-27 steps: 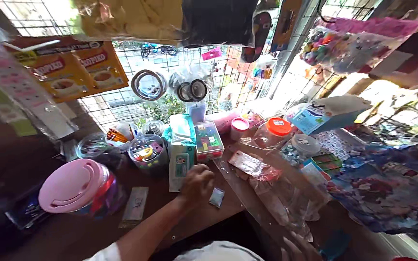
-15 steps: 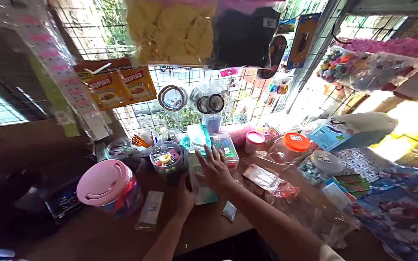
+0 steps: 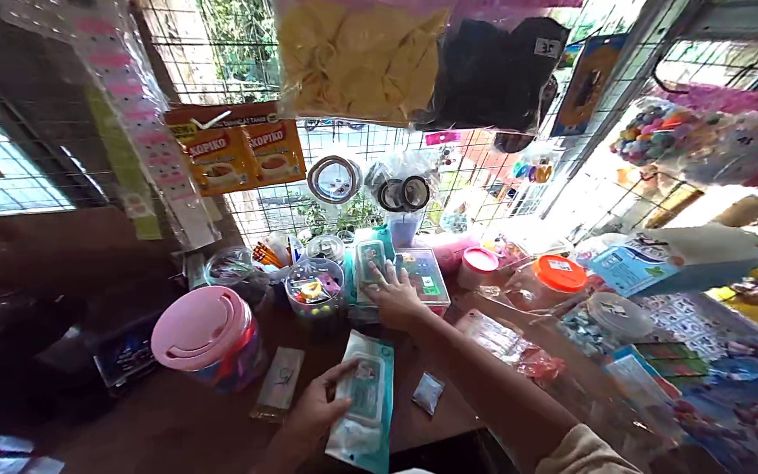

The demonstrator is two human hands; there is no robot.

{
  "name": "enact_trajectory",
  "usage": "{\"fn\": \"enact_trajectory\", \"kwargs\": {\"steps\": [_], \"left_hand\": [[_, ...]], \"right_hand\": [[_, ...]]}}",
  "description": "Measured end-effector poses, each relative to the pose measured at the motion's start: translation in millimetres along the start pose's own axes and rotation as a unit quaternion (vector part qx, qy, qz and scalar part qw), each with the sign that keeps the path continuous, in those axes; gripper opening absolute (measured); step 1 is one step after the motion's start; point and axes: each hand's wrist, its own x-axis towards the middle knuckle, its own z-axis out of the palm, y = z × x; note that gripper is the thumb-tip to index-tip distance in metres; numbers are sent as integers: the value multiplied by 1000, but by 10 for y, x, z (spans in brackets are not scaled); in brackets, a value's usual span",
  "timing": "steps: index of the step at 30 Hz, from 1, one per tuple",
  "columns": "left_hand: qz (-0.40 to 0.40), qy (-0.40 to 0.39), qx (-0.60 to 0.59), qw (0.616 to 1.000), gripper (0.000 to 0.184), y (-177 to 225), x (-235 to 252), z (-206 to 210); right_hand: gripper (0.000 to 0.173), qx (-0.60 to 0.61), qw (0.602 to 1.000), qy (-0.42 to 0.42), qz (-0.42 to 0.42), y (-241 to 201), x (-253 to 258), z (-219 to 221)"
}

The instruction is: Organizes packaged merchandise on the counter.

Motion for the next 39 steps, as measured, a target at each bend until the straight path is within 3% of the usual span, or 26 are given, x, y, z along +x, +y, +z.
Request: {"fn": "enact_trajectory", "kwargs": {"steps": [3,6,9,12,17,22,25,30,33,35,37,39], "left_hand": [[-3,-25,30,999,63,198,-216,-114],[28,-23,56,998,60,391,-337,-156],[82,-18,42,996,60,473,-365,-143],[106,-10,20,994,57,496,-392,-101],[106,-6,9,994,57,455,-409,-139],[110,0,-2,994,58,473,-396,-97],[152,-4,-13,988,56,480,-315,-21],[204,79,20,976,59,705,22,296],[254,84,51,962,61,830,459,419],[281,103,132,945,62,939,794,442],[317,161,270,895,60,981,1107,430],[355,197,422,810,62,979,1278,476]], "right_hand": [[71,-15,1000,-13,14,-132,-32,-85],[72,40,995,84,32,-177,-50,-169],[79,85,987,119,72,-55,89,-206],[86,90,988,89,94,4,267,-149],[92,27,997,14,71,-313,235,-33],[88,7,999,-9,32,-107,296,-214],[82,55,998,-7,11,43,179,-317],[50,231,950,211,-6,314,-387,-261],[38,251,898,362,18,449,-855,-39],[34,248,875,414,22,501,-1148,164],[31,241,868,433,21,530,-1423,408],[31,224,876,425,36,554,-1732,655]]}}
